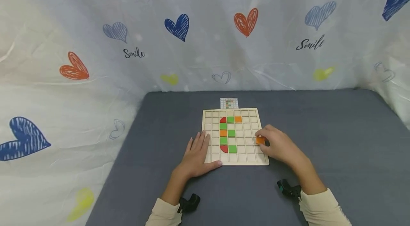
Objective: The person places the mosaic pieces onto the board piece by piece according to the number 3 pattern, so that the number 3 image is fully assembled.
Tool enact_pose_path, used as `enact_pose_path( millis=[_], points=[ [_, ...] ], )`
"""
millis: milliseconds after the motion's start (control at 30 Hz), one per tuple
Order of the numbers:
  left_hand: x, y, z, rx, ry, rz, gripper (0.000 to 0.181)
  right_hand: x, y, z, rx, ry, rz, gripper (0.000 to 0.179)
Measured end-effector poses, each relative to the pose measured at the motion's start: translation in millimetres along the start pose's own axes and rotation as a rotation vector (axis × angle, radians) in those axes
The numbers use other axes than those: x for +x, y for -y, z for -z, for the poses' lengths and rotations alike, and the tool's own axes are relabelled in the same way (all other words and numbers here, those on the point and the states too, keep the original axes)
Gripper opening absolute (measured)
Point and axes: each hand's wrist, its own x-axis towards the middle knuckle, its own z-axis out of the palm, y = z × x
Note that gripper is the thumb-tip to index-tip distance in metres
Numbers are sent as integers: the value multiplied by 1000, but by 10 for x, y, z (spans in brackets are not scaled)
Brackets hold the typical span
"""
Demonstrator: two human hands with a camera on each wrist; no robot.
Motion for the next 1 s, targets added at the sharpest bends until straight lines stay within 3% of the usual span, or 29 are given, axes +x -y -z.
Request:
enact_pose_path(
  millis=[200, 567, 733, 1000],
  points=[
    [25, 54, 3, -2, -25, -29, 109, 11, 64, -28, 27, -33, 26, 29],
    [-22, 0, -4, 6, 11, 14, 109, 62, 178, -214, 35, -14, 112, 24],
    [-36, -5, -36, -15, -2, 3, 108, 77, 234, -269, 24, -12, 154, 22],
    [-21, 6, -11, 5, -8, 0, 108, 114, 296, -330, 18, -1, 158, 20]
  ],
)
